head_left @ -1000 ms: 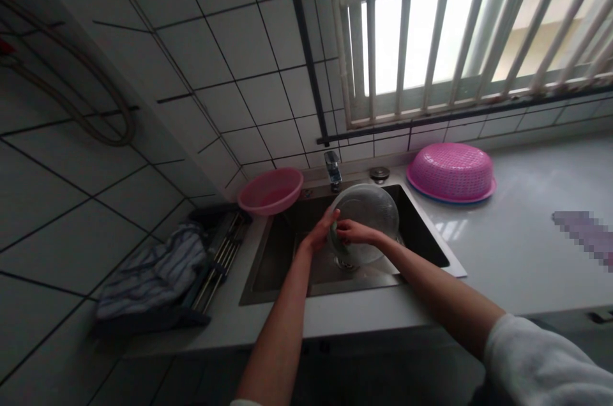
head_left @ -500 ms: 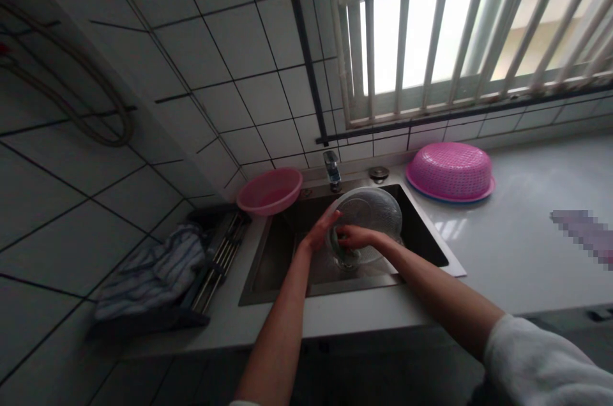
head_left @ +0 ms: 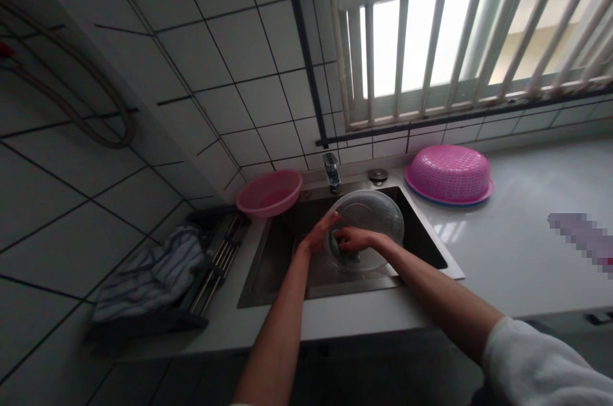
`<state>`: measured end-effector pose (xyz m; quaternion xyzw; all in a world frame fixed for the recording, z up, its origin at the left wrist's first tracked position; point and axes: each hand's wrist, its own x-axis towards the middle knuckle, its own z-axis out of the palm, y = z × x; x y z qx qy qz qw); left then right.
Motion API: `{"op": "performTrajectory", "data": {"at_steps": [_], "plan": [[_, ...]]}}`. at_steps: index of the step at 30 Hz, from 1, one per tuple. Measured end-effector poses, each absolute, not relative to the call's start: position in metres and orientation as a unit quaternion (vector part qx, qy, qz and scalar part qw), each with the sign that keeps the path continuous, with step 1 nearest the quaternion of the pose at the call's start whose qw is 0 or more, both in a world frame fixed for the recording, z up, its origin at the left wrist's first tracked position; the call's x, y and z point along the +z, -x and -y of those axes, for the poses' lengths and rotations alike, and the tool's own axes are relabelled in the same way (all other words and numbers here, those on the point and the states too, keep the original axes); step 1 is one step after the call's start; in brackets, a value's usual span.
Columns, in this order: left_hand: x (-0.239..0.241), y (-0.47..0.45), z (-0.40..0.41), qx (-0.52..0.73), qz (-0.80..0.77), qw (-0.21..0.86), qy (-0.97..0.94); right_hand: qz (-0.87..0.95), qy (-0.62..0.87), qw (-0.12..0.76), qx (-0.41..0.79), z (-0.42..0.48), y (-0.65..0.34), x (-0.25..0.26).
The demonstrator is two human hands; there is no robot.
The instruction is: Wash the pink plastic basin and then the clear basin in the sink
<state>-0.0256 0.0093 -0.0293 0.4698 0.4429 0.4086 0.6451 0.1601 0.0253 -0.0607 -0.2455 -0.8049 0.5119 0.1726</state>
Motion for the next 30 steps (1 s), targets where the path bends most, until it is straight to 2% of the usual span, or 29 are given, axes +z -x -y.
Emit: {"op": "performTrajectory", "data": {"at_steps": [2,6,8,10,14,15,17,22,24,26,30], "plan": [[-0.029,0.026,-0.009,0.4,-0.446,0.65,-0.468,0.79,0.237,0.229,0.517,-0.025,-0.159,-0.056],[-0.03,0.027,-0.008,0.366,-0.432,0.682,-0.462,0.696,0.286,0.42,0.508,-0.03,-0.157,-0.043],[-0.031,0.027,-0.008,0.361,-0.421,0.692,-0.461,0.683,0.295,0.45,0.495,-0.032,-0.157,-0.041],[-0.03,0.027,-0.008,0.372,-0.415,0.69,-0.462,0.718,0.272,0.41,0.493,-0.032,-0.158,-0.045],[-0.027,0.029,-0.009,0.404,-0.413,0.673,-0.461,0.799,0.208,0.212,0.523,-0.028,-0.161,-0.056],[-0.026,0.03,-0.01,0.403,-0.415,0.673,-0.46,0.804,0.199,0.186,0.529,-0.026,-0.161,-0.058],[-0.027,0.03,-0.01,0.396,-0.42,0.676,-0.458,0.796,0.195,0.203,0.537,-0.025,-0.159,-0.056],[-0.034,0.028,-0.011,0.348,-0.437,0.695,-0.453,0.65,0.293,0.439,0.546,-0.027,-0.152,-0.04],[-0.036,0.028,-0.011,0.326,-0.439,0.706,-0.451,0.613,0.313,0.482,0.542,-0.027,-0.152,-0.037],[-0.035,0.027,-0.011,0.336,-0.439,0.701,-0.451,0.636,0.299,0.455,0.547,-0.026,-0.154,-0.038],[-0.029,0.026,-0.011,0.385,-0.438,0.676,-0.449,0.747,0.225,0.252,0.573,-0.022,-0.157,-0.049]]}}
